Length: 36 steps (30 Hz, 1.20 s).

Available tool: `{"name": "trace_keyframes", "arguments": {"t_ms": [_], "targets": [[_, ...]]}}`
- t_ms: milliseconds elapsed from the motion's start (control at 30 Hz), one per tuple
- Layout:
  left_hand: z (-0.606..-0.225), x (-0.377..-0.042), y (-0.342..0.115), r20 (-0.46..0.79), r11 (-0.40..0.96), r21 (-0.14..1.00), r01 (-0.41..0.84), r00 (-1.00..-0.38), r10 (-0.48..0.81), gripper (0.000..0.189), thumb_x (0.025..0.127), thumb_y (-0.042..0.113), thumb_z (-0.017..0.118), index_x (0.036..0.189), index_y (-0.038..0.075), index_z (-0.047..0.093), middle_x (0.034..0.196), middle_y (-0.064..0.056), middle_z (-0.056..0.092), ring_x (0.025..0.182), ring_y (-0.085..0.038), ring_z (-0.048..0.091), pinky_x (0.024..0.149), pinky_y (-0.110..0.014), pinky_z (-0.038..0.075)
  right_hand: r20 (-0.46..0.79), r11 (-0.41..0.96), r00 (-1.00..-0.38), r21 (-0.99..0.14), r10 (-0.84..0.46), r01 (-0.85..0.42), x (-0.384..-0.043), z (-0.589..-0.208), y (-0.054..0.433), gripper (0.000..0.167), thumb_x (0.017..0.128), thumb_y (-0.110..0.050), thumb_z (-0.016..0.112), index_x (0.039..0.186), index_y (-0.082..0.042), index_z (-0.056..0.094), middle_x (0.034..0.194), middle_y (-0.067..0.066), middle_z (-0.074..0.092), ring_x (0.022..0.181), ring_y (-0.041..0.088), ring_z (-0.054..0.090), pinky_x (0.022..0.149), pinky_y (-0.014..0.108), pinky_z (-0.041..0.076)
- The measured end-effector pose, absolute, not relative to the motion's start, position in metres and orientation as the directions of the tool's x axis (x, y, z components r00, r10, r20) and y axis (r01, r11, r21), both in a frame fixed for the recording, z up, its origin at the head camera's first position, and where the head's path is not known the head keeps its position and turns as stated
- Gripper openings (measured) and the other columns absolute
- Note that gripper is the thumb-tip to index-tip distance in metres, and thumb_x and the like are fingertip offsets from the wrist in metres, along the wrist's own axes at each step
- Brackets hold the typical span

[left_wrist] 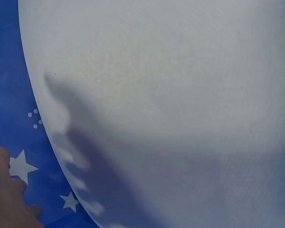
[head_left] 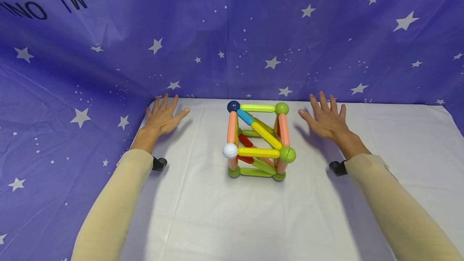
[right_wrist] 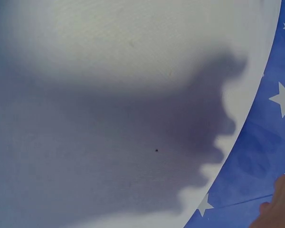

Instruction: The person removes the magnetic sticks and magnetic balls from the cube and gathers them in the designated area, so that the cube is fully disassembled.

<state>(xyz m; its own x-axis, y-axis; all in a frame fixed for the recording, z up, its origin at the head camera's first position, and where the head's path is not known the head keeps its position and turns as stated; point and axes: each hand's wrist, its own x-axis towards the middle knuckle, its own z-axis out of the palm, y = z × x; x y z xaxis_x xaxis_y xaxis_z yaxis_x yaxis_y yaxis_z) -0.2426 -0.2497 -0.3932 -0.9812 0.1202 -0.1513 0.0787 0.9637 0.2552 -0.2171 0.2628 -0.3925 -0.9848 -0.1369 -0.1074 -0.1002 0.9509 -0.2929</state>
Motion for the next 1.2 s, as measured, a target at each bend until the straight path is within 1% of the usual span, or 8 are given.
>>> {"name": "trace_keyframes", "arguments": {"t_ms": [700, 800, 867, 933, 1033, 1067, 1133, 1200], "targets": [[-0.392, -0.246, -0.251, -0.162, 0.966, 0.248, 0.076, -0.98, 0.119, 0.093, 0.091, 0.079, 0.014, 0.16, 0.018, 0.003, 0.162, -0.021, -0.011, 0.144, -0.047, -0.014, 0.106, -0.076, -0.007, -0.08, 0.946, -0.984, -0.299, -0.159, -0.129, -0.218, -0.385, 0.262, 0.089, 0.097, -0.071, 0.02, 0.159, -0.009, 0.005, 0.162, 0.02, -0.011, 0.144, 0.048, -0.011, 0.105, 0.073, -0.013], [-0.389, -0.244, -0.247, -0.129, 0.95, 0.299, 0.09, -0.983, 0.133, 0.093, 0.092, 0.079, 0.017, 0.16, 0.017, 0.004, 0.162, -0.022, -0.006, 0.145, -0.048, -0.01, 0.108, -0.074, -0.004, -0.004, 0.928, -0.982, -0.328, -0.189, -0.177, -0.213, -0.378, 0.256, 0.084, 0.1, -0.066, 0.021, 0.158, -0.007, 0.012, 0.162, 0.022, -0.006, 0.145, 0.048, -0.007, 0.109, 0.071, -0.007], [-0.385, -0.239, -0.241, -0.08, 0.913, 0.394, 0.101, -0.986, 0.144, 0.089, 0.094, 0.075, 0.023, 0.16, 0.017, 0.008, 0.162, -0.021, 0.002, 0.146, -0.047, -0.002, 0.11, -0.072, 0.0, 0.072, 0.899, -0.977, -0.382, -0.199, -0.212, -0.205, -0.371, 0.249, 0.078, 0.102, -0.059, 0.025, 0.156, -0.003, 0.021, 0.161, 0.025, 0.006, 0.145, 0.047, 0.003, 0.112, 0.069, 0.002], [-0.378, -0.228, -0.231, -0.029, 0.829, 0.546, 0.121, -0.986, 0.162, 0.083, 0.097, 0.069, 0.032, 0.16, 0.018, 0.012, 0.161, -0.021, 0.015, 0.145, -0.046, 0.013, 0.112, -0.069, 0.013, 0.157, 0.859, -0.968, -0.448, -0.197, -0.248, -0.193, -0.363, 0.24, 0.07, 0.105, -0.052, 0.03, 0.151, -0.001, 0.034, 0.155, 0.027, 0.025, 0.141, 0.046, 0.023, 0.111, 0.066, 0.018], [-0.37, -0.203, -0.21, 0.041, 0.588, 0.792, 0.162, -0.976, 0.213, 0.069, 0.102, 0.05, 0.045, 0.158, 0.017, 0.023, 0.152, -0.021, 0.036, 0.135, -0.043, 0.038, 0.107, -0.062, 0.033, 0.255, 0.769, -0.952, -0.569, -0.172, -0.291, -0.166, -0.35, 0.225, 0.053, 0.105, -0.041, 0.044, 0.137, 0.0, 0.053, 0.128, 0.022, 0.055, 0.114, 0.039, 0.054, 0.095, 0.054, 0.044], [-0.367, -0.193, -0.202, 0.053, 0.491, 0.855, 0.168, -0.97, 0.239, 0.065, 0.103, 0.043, 0.049, 0.157, 0.016, 0.026, 0.148, -0.021, 0.041, 0.13, -0.043, 0.045, 0.104, -0.059, 0.04, 0.268, 0.733, -0.948, -0.609, -0.168, -0.303, -0.155, -0.345, 0.221, 0.047, 0.104, -0.037, 0.048, 0.132, -0.001, 0.057, 0.118, 0.019, 0.059, 0.102, 0.035, 0.059, 0.086, 0.048, 0.049], [-0.363, -0.172, -0.187, 0.077, 0.298, 0.939, 0.171, -0.95, 0.304, 0.058, 0.103, 0.028, 0.054, 0.154, 0.011, 0.033, 0.14, -0.022, 0.048, 0.121, -0.044, 0.052, 0.097, -0.053, 0.049, 0.267, 0.65, -0.947, -0.69, -0.181, -0.319, -0.134, -0.337, 0.213, 0.034, 0.102, -0.029, 0.055, 0.122, -0.003, 0.062, 0.102, 0.013, 0.061, 0.082, 0.028, 0.06, 0.068, 0.038, 0.053], [-0.362, -0.152, -0.174, 0.097, 0.144, 0.977, 0.159, -0.927, 0.361, 0.053, 0.101, 0.016, 0.056, 0.149, 0.005, 0.039, 0.134, -0.022, 0.051, 0.116, -0.044, 0.055, 0.091, -0.048, 0.054, 0.225, 0.569, -0.951, -0.763, -0.21, -0.306, -0.114, -0.33, 0.206, 0.025, 0.099, -0.023, 0.061, 0.116, -0.005, 0.063, 0.096, 0.01, 0.06, 0.074, 0.024, 0.059, 0.056, 0.033, 0.052]]}}
